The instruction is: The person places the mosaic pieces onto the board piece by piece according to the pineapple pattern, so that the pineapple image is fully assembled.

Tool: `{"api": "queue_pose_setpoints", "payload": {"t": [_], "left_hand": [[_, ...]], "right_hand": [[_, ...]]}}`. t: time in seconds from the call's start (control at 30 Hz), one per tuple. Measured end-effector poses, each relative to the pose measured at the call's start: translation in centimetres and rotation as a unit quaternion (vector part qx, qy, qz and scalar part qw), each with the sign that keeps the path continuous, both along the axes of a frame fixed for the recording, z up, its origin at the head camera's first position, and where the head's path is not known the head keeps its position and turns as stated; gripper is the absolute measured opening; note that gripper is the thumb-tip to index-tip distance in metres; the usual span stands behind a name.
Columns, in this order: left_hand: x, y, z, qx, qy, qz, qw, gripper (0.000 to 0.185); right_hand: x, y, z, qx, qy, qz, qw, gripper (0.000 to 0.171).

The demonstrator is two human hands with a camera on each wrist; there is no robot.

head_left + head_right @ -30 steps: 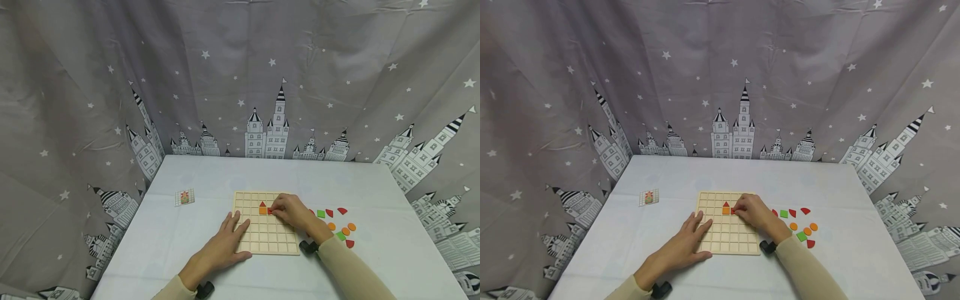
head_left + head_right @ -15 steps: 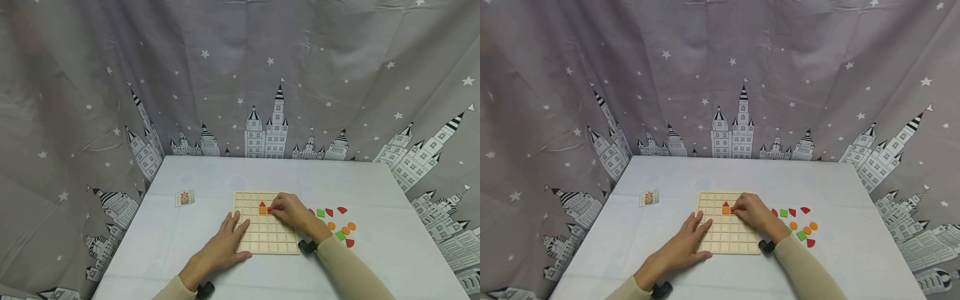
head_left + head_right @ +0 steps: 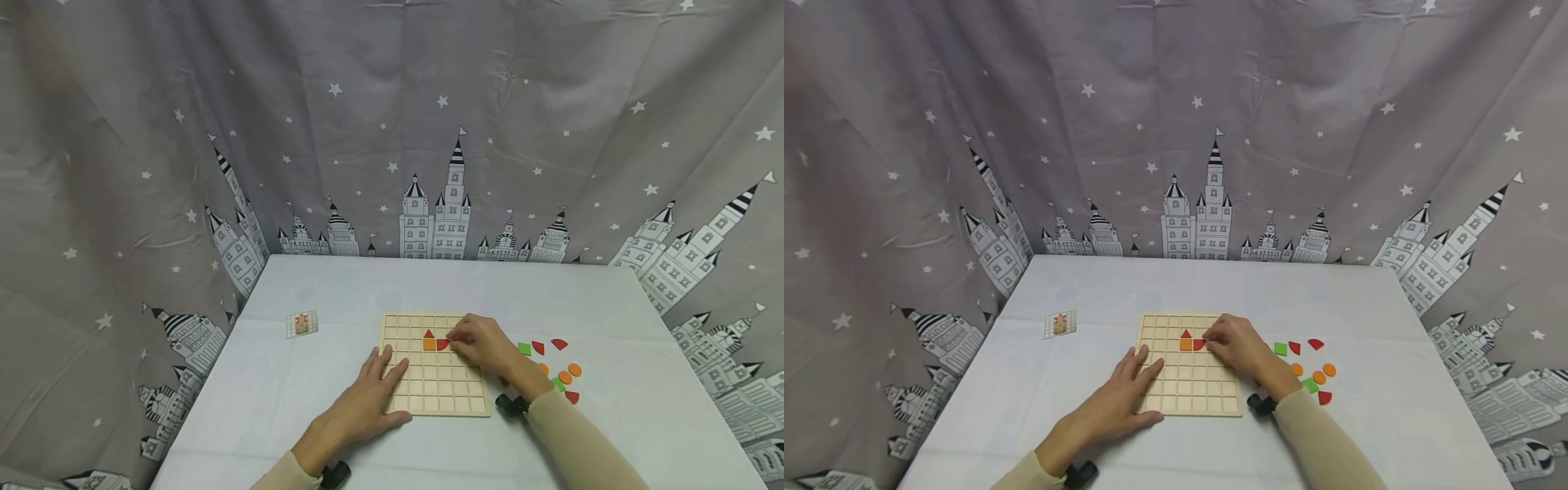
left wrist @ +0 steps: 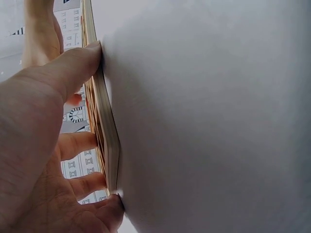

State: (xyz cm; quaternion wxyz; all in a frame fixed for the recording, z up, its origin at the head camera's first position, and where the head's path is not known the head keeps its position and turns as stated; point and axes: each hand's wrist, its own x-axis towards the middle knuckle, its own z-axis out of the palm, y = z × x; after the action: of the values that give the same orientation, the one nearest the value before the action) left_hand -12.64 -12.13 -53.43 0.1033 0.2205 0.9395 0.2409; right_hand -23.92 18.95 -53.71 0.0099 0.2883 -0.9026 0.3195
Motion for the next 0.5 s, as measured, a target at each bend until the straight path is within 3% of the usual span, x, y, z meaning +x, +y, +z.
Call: {"api": "queue_pose_setpoints", "payload": {"t": [0.17,0.5], "left_hand": [[-0.1,0.0,-0.1,0.003,0.002,-0.003,1.0000,0.098],[0.0,-0.1,-0.1,0.006,-0.001,-0.004,1.0000,0.098]], "right_hand": [[0.2,1.3,0.2,0.005,0.021,-0.014,1.000,0.016],[0.6,4.8,0.3,0.024,-0.001,-0.074,0.997,0.021]]}}
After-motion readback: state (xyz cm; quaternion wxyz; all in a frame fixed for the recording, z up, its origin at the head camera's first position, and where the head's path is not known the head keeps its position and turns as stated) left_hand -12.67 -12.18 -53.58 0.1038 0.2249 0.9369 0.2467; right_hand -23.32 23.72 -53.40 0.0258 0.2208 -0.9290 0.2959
